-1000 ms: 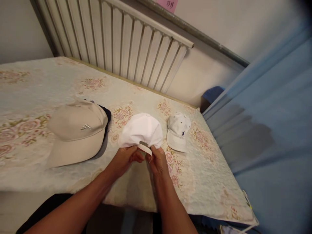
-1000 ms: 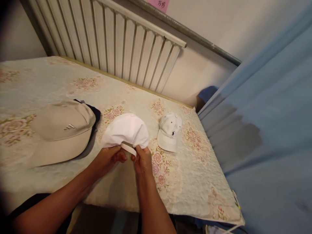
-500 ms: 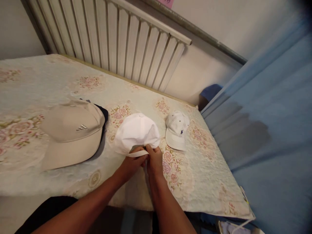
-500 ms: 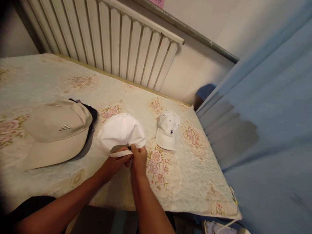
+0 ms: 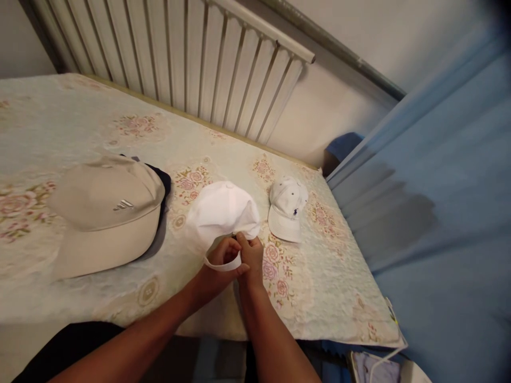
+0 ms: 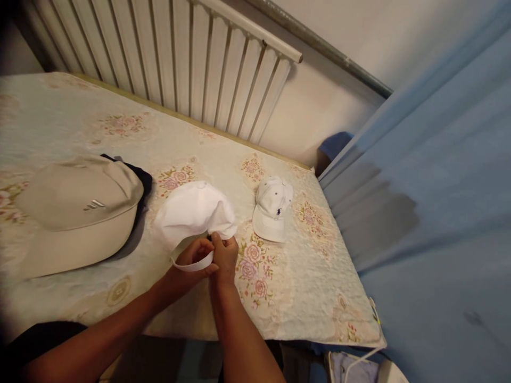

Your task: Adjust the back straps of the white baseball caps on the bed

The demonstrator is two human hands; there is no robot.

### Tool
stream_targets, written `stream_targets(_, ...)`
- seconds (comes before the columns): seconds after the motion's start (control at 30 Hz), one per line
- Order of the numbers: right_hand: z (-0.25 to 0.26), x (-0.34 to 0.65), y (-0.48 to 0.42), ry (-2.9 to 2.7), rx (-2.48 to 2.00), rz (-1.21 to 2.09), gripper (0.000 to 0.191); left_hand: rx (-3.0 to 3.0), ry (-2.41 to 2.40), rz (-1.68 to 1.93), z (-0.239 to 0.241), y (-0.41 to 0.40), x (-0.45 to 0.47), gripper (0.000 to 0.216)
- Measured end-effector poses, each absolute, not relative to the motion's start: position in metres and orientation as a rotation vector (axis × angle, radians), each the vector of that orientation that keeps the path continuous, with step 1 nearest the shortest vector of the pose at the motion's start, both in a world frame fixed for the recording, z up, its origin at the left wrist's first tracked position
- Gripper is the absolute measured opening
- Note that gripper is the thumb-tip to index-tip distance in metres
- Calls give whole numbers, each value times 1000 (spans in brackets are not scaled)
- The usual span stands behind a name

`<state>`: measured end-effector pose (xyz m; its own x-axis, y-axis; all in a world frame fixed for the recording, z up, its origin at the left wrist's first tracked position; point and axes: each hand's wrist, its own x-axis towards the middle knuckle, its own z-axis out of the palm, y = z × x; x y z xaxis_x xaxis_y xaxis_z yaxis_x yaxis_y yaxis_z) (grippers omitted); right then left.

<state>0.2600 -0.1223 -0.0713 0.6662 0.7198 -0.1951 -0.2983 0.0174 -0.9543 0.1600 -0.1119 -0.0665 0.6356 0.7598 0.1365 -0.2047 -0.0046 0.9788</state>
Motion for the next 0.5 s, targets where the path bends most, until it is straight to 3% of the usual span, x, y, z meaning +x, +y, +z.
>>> stream_targets(0.23,-63,256,-127,-462,-1281,841,19,1372,739,857,-55,-114,157,12)
stream_targets(0.5,-62,261,-124,-388,-1027,1071,27,1282,850,889,-56,-106,154,5)
